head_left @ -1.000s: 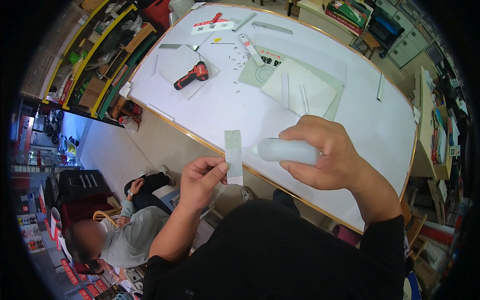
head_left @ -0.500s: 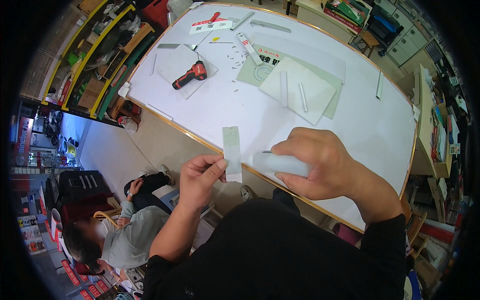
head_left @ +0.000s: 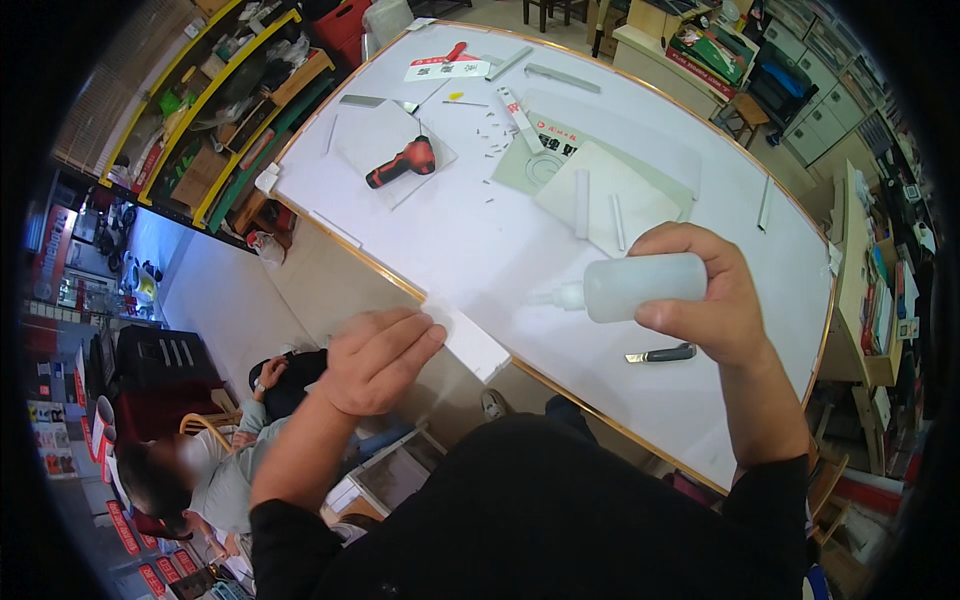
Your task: The person applies glue to small white plastic pieces and attaches them to the gold-colored frame of a large white board. They repeat this process for several pieces along the edges of the board.
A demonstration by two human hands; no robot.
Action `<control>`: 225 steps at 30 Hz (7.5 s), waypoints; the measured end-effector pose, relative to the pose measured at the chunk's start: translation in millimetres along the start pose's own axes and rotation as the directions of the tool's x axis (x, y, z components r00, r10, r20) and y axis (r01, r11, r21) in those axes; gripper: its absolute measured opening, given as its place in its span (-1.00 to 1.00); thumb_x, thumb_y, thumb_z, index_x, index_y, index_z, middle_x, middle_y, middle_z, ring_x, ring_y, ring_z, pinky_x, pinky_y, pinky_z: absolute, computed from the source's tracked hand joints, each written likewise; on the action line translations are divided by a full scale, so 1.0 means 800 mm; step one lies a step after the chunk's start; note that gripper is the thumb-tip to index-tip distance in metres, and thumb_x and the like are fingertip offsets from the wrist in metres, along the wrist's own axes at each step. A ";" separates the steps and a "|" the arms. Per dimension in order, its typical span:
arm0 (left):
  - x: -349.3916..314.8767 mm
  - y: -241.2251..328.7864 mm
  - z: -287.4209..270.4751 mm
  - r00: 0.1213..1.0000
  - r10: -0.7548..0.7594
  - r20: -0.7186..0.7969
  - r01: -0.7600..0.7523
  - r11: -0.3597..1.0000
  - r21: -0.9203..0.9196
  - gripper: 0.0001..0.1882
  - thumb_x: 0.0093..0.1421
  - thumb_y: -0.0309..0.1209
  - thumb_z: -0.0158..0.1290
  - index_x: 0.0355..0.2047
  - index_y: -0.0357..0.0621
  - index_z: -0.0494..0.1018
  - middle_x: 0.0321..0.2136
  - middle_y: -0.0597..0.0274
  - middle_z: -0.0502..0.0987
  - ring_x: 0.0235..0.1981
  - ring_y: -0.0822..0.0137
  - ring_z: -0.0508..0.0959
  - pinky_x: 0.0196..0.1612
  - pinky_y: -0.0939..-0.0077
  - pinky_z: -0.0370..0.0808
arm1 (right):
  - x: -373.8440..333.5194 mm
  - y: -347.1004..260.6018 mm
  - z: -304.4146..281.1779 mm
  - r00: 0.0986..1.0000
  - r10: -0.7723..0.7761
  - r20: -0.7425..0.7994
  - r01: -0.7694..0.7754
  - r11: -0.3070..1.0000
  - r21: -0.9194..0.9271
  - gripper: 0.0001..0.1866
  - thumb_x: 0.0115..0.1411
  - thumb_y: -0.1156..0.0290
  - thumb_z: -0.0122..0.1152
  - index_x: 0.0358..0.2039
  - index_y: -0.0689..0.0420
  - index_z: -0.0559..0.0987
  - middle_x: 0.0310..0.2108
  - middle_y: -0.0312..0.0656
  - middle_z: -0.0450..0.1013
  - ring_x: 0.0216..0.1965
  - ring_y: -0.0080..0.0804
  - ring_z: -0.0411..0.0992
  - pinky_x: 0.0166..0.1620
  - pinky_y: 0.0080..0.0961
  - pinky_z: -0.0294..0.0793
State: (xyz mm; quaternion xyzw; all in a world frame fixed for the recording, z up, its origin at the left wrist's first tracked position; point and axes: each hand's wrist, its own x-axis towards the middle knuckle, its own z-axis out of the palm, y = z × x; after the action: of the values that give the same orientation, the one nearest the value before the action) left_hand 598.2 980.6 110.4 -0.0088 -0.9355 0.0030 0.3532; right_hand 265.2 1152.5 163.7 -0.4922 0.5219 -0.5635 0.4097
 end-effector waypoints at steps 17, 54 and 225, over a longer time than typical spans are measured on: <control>0.030 -0.026 -0.058 0.909 0.395 0.132 -0.414 0.894 0.173 -0.72 0.12 -0.48 0.14 -0.14 -0.15 0.68 -0.12 0.20 0.65 -0.16 0.28 0.64 -0.24 0.53 0.50 | 0.018 -0.061 0.042 0.928 -0.077 0.364 0.191 0.939 -0.287 -0.58 -0.02 0.39 0.52 -0.12 0.15 0.63 -0.26 -0.15 0.60 -0.26 -0.39 0.61 -0.22 -0.48 0.57; 0.034 -0.016 -0.044 0.878 0.464 0.118 -0.472 0.880 0.047 -0.70 0.16 -0.49 0.09 -0.12 -0.19 0.68 -0.17 0.23 0.65 -0.14 0.29 0.62 -0.10 0.51 0.47 | 0.074 -0.050 0.058 0.932 -0.219 0.289 0.343 0.788 -0.511 -0.60 -0.03 0.40 0.57 -0.17 0.17 0.64 -0.33 -0.24 0.61 -0.32 -0.46 0.56 -0.23 -0.51 0.52; -0.146 0.134 0.408 0.564 -0.049 0.825 0.374 0.905 -0.202 -0.77 0.01 -0.45 0.22 -0.33 -0.03 0.42 -0.30 0.15 0.45 -0.16 0.01 0.49 -0.10 0.07 0.42 | -0.317 0.425 0.008 0.499 0.758 -0.421 -0.498 0.648 0.577 -0.84 0.22 0.42 0.45 -0.28 0.26 0.71 -0.42 -0.32 0.57 -0.37 -0.61 0.45 -0.26 -0.59 0.48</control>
State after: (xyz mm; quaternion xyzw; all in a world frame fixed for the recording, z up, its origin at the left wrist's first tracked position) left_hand 471.4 1085.8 -213.0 0.0443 -0.9706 -0.2054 -0.1173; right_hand 299.3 1357.6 -206.1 0.0471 0.6512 -0.5892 0.4761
